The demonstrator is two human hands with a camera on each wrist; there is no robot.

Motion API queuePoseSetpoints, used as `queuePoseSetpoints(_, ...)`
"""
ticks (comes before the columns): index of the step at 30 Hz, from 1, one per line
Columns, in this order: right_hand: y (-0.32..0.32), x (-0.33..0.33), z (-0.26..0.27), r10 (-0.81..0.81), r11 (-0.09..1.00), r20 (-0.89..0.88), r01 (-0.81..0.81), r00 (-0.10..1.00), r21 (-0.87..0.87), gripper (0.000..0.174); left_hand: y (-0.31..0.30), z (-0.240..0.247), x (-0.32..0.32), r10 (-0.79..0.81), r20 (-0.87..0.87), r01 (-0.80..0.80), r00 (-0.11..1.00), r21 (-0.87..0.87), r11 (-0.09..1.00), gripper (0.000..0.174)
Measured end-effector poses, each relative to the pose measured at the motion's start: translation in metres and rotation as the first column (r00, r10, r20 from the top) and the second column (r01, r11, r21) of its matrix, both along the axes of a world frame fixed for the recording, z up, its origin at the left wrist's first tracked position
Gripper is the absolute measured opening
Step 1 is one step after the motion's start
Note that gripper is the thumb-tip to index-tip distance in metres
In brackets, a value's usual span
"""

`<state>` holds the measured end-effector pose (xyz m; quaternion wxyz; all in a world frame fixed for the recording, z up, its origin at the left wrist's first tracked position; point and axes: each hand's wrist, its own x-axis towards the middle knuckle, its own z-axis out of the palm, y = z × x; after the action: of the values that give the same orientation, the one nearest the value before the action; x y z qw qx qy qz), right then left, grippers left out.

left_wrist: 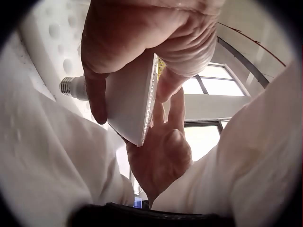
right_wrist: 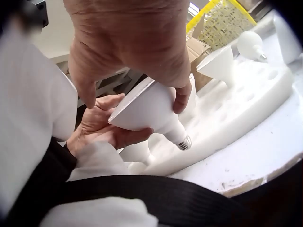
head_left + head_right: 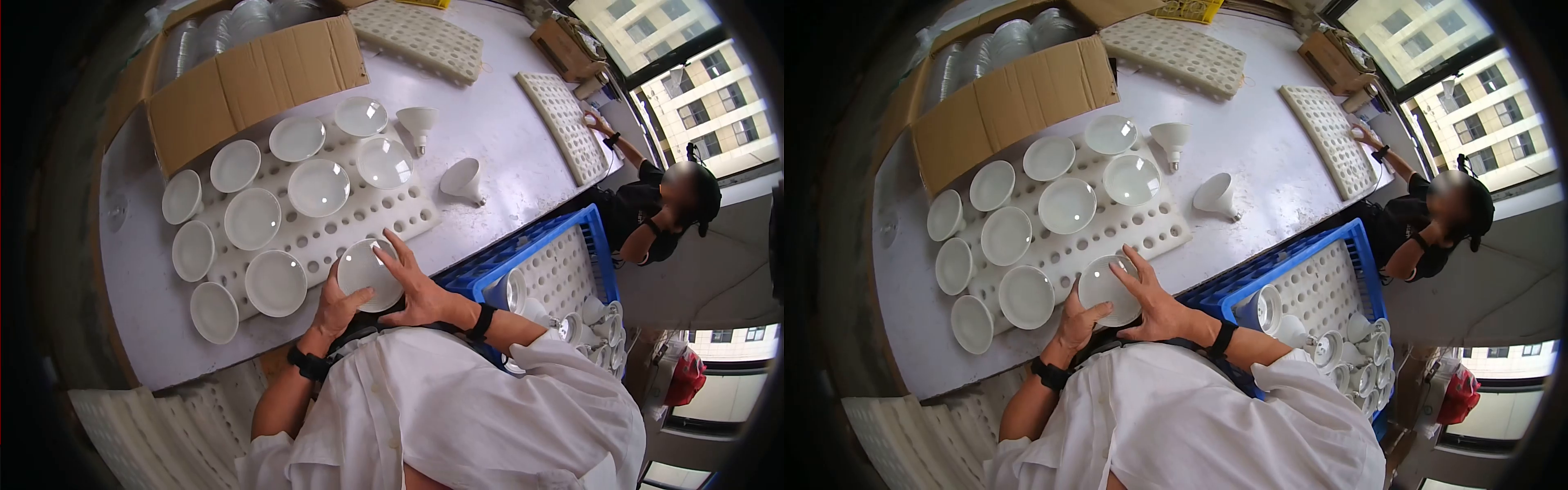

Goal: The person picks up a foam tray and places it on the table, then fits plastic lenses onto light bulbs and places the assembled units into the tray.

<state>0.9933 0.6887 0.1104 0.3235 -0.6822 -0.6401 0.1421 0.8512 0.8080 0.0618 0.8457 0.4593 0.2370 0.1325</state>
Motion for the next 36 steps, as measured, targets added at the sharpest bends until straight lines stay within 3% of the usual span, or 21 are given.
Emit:
queuePoseSetpoints(2, -0.004, 0.001, -0.010, -0.071, 0.996, -0.456, 0.083, 0.887, 0.006, 0.090, 0.004, -0.004, -0.002, 0.008, 0.009, -0.008, 1.000, 0.007, 1.000, 0.062)
queuePoseSetpoints(3, -0.003, 0.001, -0.017, -0.074, 0.996, -0.455, 0.085, 0.887, 0.005, 0.090, 0.006, -0.010, -0.002, 0.051, 0.020, -0.053, 0.999, 0.129, 0.990, 0.060)
queuePoseSetpoints(4, 0.002, 0.000, -0.026, -0.221, 0.974, -0.582, 0.202, 0.783, -0.099, 0.083, 0.007, -0.011, -0.001, 0.092, 0.038, -0.099, 0.995, 0.250, 0.963, 0.059)
queuePoseSetpoints(5, 0.009, 0.000, -0.035, -0.360, 0.931, -0.675, 0.296, 0.644, -0.215, 0.076, 0.008, -0.011, 0.001, 0.092, 0.042, -0.100, 0.995, 0.250, 0.963, 0.059)
queuePoseSetpoints(6, 0.015, 0.003, -0.042, -0.360, 0.931, -0.673, 0.297, 0.646, -0.212, 0.076, 0.007, -0.006, 0.004, 0.158, -0.018, -0.143, 0.987, 0.324, 0.935, 0.058)
queuePoseSetpoints(8, 0.026, 0.006, -0.055, -0.384, 0.923, -0.891, 0.129, 0.241, -0.363, 0.062, 0.008, -0.006, 0.009, 0.219, -0.073, -0.173, 0.973, 0.397, 0.901, 0.057)
queuePoseSetpoints(9, 0.033, 0.003, -0.057, -0.368, 0.926, -0.886, 0.195, 0.284, -0.322, 0.053, 0.011, -0.007, 0.011, 0.248, -0.098, -0.195, 0.964, 0.375, 0.906, 0.057)
queuePoseSetpoints(10, 0.038, 0.002, -0.057, -0.368, 0.926, -0.885, 0.201, 0.284, -0.321, 0.053, 0.012, -0.008, 0.013, 0.275, -0.125, -0.217, 0.953, 0.353, 0.910, 0.058)
queuePoseSetpoints(12, 0.044, 0.005, -0.053, -0.353, 0.935, -0.844, 0.192, 0.403, -0.299, 0.054, 0.010, -0.009, 0.014, 0.296, -0.138, -0.231, 0.945, 0.361, 0.904, 0.056)
queuePoseSetpoints(13, 0.046, 0.008, -0.050, -0.352, 0.935, -0.845, 0.194, 0.403, -0.298, 0.054, 0.010, -0.009, 0.015, 0.318, -0.082, -0.289, 0.944, 0.252, 0.923, 0.055)
queuePoseSetpoints(14, 0.048, 0.009, -0.046, -0.356, 0.934, -0.798, 0.215, 0.487, -0.285, 0.054, 0.010, -0.008, 0.015, 0.346, -0.032, -0.339, 0.938, 0.139, 0.931, 0.053)
queuePoseSetpoints(15, 0.049, 0.009, -0.046, -0.359, 0.933, -0.744, 0.233, 0.563, -0.273, 0.054, 0.009, -0.016, 0.014, 0.346, -0.039, -0.338, 0.937, 0.140, 0.931, 0.053)
queuePoseSetpoints(19, 0.056, 0.017, -0.055, -0.414, 0.910, -0.733, 0.227, 0.539, -0.347, 0.056, 0.012, -0.039, 0.021, 0.398, -0.109, -0.385, 0.911, 0.124, 0.915, 0.053)
queuePoseSetpoints(22, 0.063, 0.023, -0.055, -0.515, 0.839, -0.663, 0.159, 0.543, -0.521, 0.053, 0.012, -0.036, 0.024, 0.415, -0.186, -0.401, 0.891, 0.108, 0.910, 0.051)
queuePoseSetpoints(24, 0.067, 0.025, -0.064, -0.447, 0.885, -0.655, 0.192, 0.609, -0.425, 0.054, 0.013, -0.039, 0.026, 0.414, -0.218, -0.400, 0.884, 0.106, 0.910, 0.051)
queuePoseSetpoints(25, 0.067, 0.026, -0.063, -0.464, 0.875, -0.691, 0.165, 0.554, -0.456, 0.052, 0.014, -0.043, 0.026, 0.449, -0.195, -0.428, 0.872, 0.144, 0.892, 0.050)
queuePoseSetpoints(28, 0.068, 0.028, -0.060, -0.457, 0.884, -0.707, 0.182, 0.540, -0.431, 0.051, 0.013, -0.040, 0.030, 0.466, -0.235, -0.423, 0.853, 0.210, 0.881, 0.048)
queuePoseSetpoints(32, 0.070, 0.030, -0.078, -0.420, 0.907, -0.749, 0.208, 0.513, -0.366, 0.050, 0.017, -0.044, 0.035, 0.499, -0.196, -0.465, 0.844, 0.194, 0.864, 0.043)
queuePoseSetpoints(33, 0.069, 0.031, -0.053, -0.488, 0.868, -0.724, 0.185, 0.487, -0.461, 0.049, 0.016, -0.044, 0.036, 0.522, -0.196, -0.494, 0.830, 0.173, 0.852, 0.045)
queuePoseSetpoints(34, 0.066, 0.030, -0.059, -0.496, 0.865, -0.724, 0.195, 0.479, -0.463, 0.049, 0.015, -0.044, 0.037, 0.543, -0.199, -0.521, 0.816, 0.152, 0.840, 0.048)
queuePoseSetpoints(36, 0.068, 0.025, -0.071, -0.383, 0.924, -0.763, 0.211, 0.521, -0.320, 0.046, 0.020, -0.044, 0.040, 0.530, -0.298, -0.538, 0.794, 0.059, 0.841, 0.050)
